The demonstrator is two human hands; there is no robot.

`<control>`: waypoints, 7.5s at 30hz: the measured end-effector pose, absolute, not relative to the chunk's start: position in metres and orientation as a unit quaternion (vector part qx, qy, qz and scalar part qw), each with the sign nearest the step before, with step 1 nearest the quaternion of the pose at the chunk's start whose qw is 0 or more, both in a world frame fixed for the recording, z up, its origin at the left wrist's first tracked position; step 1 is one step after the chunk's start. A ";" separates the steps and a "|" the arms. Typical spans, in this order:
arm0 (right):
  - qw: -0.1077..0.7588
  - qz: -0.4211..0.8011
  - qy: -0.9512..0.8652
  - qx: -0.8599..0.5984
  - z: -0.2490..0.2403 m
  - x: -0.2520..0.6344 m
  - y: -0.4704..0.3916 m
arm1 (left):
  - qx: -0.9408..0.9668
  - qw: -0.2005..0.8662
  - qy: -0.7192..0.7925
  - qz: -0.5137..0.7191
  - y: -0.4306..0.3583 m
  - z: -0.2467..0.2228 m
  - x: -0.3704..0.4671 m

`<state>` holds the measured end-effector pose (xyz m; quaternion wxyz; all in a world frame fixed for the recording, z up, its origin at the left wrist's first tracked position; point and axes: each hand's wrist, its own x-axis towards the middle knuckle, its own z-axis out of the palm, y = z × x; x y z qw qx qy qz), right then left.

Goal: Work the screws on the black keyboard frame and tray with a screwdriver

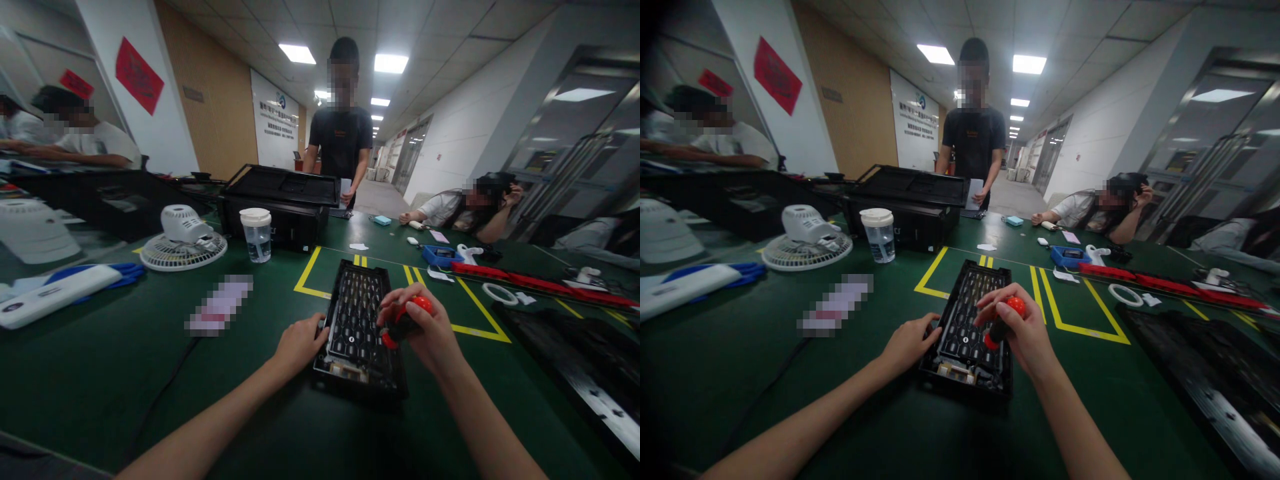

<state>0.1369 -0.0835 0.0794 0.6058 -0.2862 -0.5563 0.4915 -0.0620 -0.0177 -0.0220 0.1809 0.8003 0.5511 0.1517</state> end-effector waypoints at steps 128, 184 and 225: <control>0.550 0.487 -0.606 -0.306 0.083 0.156 -0.083 | 0.803 0.192 0.540 0.164 -0.018 -0.021 -0.059; 0.636 0.504 -0.512 -0.283 0.082 0.132 -0.083 | 0.807 0.183 0.536 0.169 -0.016 -0.023 -0.061; 0.570 0.593 -0.505 -0.262 0.081 0.139 -0.086 | 0.807 0.196 0.530 0.171 -0.019 -0.019 -0.062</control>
